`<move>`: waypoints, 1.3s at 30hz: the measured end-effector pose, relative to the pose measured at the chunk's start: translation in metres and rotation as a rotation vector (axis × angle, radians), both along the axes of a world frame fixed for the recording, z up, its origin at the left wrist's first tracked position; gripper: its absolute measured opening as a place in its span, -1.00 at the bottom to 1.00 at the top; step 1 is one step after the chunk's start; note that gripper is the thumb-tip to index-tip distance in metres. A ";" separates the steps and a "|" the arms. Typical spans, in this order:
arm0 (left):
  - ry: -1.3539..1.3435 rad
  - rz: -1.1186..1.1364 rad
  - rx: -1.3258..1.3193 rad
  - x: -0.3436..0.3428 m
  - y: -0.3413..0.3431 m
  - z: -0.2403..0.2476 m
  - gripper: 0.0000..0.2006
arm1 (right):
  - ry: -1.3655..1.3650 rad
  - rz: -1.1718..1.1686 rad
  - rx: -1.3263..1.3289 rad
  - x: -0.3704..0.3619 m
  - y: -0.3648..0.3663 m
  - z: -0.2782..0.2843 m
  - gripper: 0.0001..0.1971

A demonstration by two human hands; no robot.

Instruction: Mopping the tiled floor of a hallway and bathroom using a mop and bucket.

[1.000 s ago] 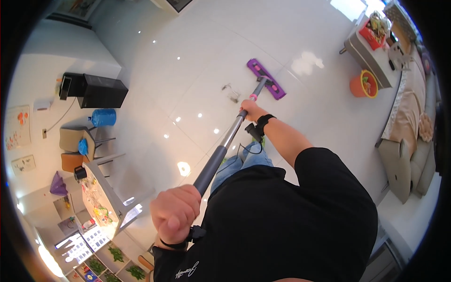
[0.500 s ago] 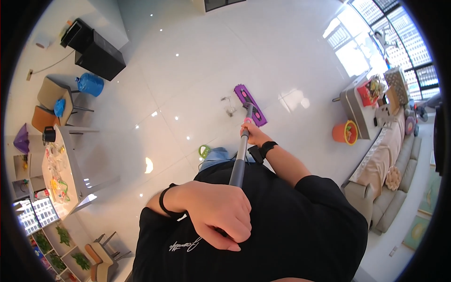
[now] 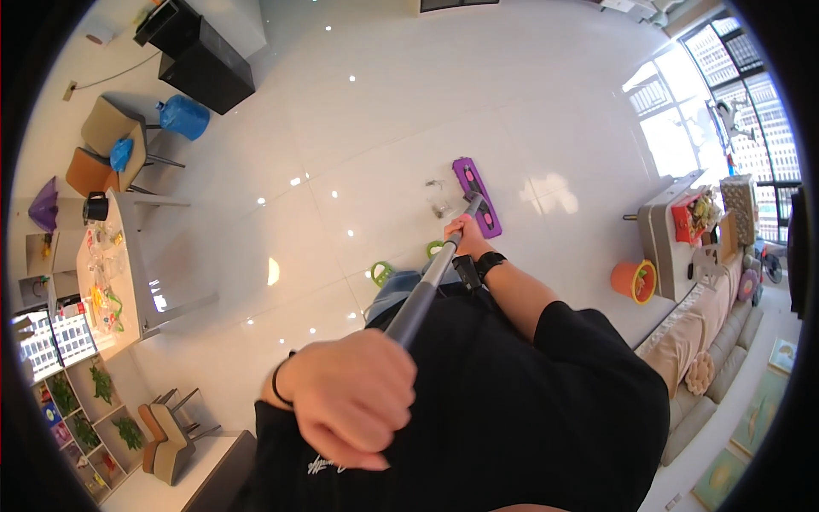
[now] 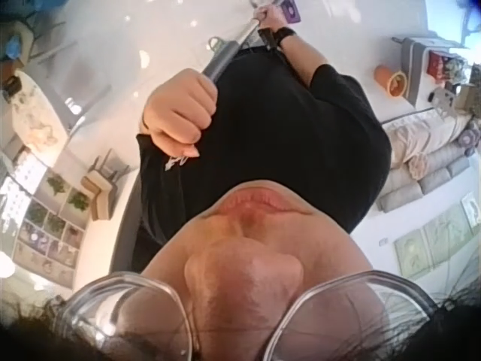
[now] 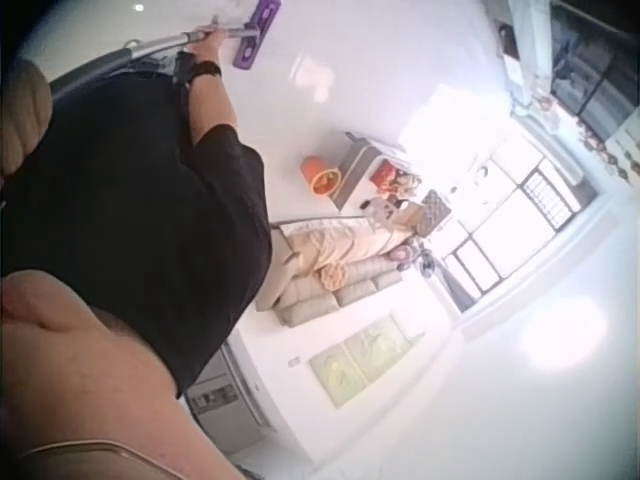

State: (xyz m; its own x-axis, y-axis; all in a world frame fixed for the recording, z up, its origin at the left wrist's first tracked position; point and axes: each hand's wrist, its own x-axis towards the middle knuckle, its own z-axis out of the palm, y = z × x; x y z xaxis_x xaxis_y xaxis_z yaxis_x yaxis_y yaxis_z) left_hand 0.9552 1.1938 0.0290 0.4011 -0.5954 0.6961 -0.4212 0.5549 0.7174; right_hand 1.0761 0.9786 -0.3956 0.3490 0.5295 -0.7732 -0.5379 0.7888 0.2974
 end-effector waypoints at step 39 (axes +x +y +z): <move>0.095 0.287 0.197 0.063 -0.094 0.029 -0.68 | -0.368 0.673 -0.021 0.087 0.024 0.126 -0.91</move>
